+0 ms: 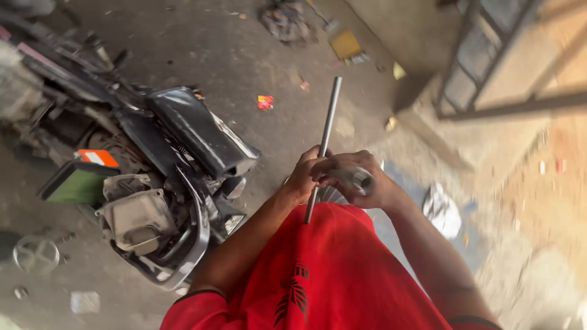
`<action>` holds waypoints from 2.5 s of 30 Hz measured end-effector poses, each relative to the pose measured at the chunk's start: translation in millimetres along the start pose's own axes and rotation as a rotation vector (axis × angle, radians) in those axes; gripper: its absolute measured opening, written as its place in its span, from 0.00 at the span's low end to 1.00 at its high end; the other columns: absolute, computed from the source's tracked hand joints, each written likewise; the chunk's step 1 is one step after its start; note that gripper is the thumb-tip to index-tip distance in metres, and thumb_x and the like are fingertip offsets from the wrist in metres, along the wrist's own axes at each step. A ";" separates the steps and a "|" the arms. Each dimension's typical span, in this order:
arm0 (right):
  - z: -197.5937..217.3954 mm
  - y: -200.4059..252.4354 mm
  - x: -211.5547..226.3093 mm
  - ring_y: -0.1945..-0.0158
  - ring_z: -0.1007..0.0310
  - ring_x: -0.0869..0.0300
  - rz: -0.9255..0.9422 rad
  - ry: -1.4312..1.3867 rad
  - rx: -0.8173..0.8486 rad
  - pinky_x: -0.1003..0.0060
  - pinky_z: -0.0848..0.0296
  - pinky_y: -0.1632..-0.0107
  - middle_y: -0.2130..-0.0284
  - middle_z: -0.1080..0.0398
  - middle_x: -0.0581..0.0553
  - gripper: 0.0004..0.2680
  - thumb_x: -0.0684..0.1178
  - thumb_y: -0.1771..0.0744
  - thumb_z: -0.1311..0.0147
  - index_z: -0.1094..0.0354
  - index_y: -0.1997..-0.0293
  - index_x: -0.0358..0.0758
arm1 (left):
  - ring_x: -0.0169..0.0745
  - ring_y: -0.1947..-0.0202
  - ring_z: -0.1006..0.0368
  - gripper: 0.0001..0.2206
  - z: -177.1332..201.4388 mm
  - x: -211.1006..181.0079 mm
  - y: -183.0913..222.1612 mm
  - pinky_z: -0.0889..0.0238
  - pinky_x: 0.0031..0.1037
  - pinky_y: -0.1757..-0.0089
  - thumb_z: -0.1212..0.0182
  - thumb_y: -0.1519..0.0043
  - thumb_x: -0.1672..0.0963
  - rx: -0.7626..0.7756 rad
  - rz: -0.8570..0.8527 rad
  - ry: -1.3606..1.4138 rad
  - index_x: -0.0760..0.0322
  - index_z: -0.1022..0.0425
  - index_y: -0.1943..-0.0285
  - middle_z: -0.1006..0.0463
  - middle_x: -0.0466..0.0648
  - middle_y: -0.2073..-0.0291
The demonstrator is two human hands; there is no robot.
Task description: Removing the side panel and spark plug from a motorcycle for inspection or replacement.
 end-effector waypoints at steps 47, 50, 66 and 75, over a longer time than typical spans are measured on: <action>-276.4 -725.6 -709.8 0.65 0.27 0.60 -1.213 -0.872 1.427 0.58 0.25 0.60 0.63 0.29 0.42 0.22 0.45 0.31 0.49 0.46 0.29 0.28 | 0.52 0.68 0.20 0.20 665.8 -335.3 -215.3 0.29 0.42 0.61 0.40 0.35 0.48 -2.191 -0.171 0.390 0.71 0.24 0.54 0.17 0.64 0.68; -353.5 -716.0 -760.2 0.70 0.36 0.67 -1.118 -0.927 1.622 0.66 0.32 0.60 0.62 0.31 0.49 0.22 0.41 0.31 0.47 0.46 0.27 0.30 | 0.62 0.55 0.24 0.27 787.1 -257.6 -241.6 0.30 0.45 0.55 0.42 0.36 0.47 -2.525 -0.529 -0.100 0.79 0.28 0.43 0.22 0.65 0.53; -511.9 -667.6 -842.2 0.76 0.45 0.69 -0.587 -0.928 1.522 0.67 0.36 0.68 0.65 0.32 0.47 0.18 0.39 0.30 0.52 0.44 0.29 0.33 | 0.72 0.47 0.31 0.21 834.8 -247.3 -183.1 0.36 0.52 0.48 0.46 0.32 0.49 -2.792 -0.480 -0.145 0.77 0.28 0.50 0.26 0.66 0.49; -515.6 -669.7 -850.5 0.76 0.44 0.69 -0.620 -0.883 1.550 0.66 0.34 0.66 0.66 0.33 0.49 0.18 0.40 0.30 0.50 0.41 0.30 0.33 | 0.72 0.48 0.29 0.19 857.3 -234.0 -195.1 0.32 0.49 0.48 0.42 0.31 0.50 -2.891 -0.579 -0.262 0.77 0.29 0.49 0.26 0.66 0.50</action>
Point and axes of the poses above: each hand's wrist, its own y-axis away from the middle knuckle, its own z-axis out of the back of the hand, x = y × z, the point moved 2 cm from there along -y, towards the middle knuckle
